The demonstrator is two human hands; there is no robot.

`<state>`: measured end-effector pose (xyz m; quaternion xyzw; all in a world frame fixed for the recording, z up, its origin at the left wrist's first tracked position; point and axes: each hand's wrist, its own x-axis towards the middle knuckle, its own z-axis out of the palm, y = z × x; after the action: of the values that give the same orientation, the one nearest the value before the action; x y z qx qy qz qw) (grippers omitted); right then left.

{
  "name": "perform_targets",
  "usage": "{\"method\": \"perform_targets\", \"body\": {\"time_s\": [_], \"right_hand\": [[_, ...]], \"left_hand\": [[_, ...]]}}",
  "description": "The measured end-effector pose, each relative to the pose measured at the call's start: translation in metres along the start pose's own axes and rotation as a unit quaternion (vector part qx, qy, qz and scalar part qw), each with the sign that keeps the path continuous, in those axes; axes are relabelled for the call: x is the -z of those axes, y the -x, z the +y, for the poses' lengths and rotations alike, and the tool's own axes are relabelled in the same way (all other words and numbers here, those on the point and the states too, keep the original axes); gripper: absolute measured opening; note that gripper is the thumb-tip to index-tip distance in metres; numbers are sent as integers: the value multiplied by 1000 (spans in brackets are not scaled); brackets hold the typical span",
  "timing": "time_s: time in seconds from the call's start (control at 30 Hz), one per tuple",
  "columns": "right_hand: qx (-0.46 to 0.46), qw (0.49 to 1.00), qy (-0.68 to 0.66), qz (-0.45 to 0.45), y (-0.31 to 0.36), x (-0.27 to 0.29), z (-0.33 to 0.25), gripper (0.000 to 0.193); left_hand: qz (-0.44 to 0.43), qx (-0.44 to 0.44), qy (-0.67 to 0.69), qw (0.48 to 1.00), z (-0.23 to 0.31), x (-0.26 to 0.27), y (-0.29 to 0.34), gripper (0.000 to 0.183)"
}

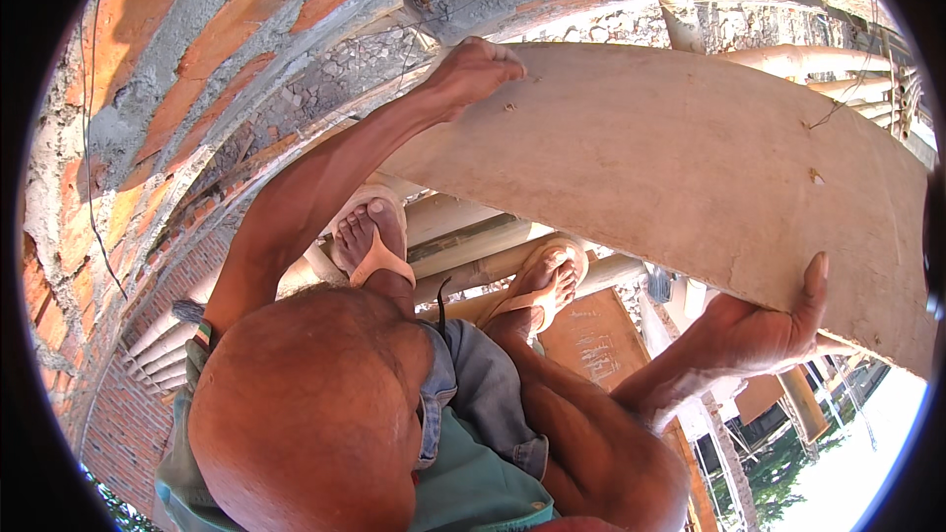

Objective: The person positions a large rectangular plasterboard against a brick wall on bamboo scaffolding and secures it by hand using thin metal wires. The person repeatedly wraps and twists the wires around the board and the wall to hold it in place.

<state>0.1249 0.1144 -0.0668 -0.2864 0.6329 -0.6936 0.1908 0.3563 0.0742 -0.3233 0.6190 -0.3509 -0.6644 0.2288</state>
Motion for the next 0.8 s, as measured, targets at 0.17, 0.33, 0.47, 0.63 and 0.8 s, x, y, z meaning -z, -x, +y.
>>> {"method": "perform_targets", "body": {"time_s": [0.17,0.33,0.47,0.63,0.8], "right_hand": [[-16,999,-24,-24,-5,3,1,61],[-29,998,-57,-3,-4,2,0,53],[-3,999,-40,11,-2,0,0,51],[-54,996,-68,-5,-5,2,-1,56],[-39,997,-66,-11,-4,2,-1,55]], "left_hand": [[-8,-23,-68,997,13,2,5,25],[-5,-51,-271,961,37,10,2,29],[-6,-40,-275,961,42,6,-2,27],[6,-212,-373,903,40,2,-3,24],[-58,-204,-503,838,53,-2,-9,20]]}}
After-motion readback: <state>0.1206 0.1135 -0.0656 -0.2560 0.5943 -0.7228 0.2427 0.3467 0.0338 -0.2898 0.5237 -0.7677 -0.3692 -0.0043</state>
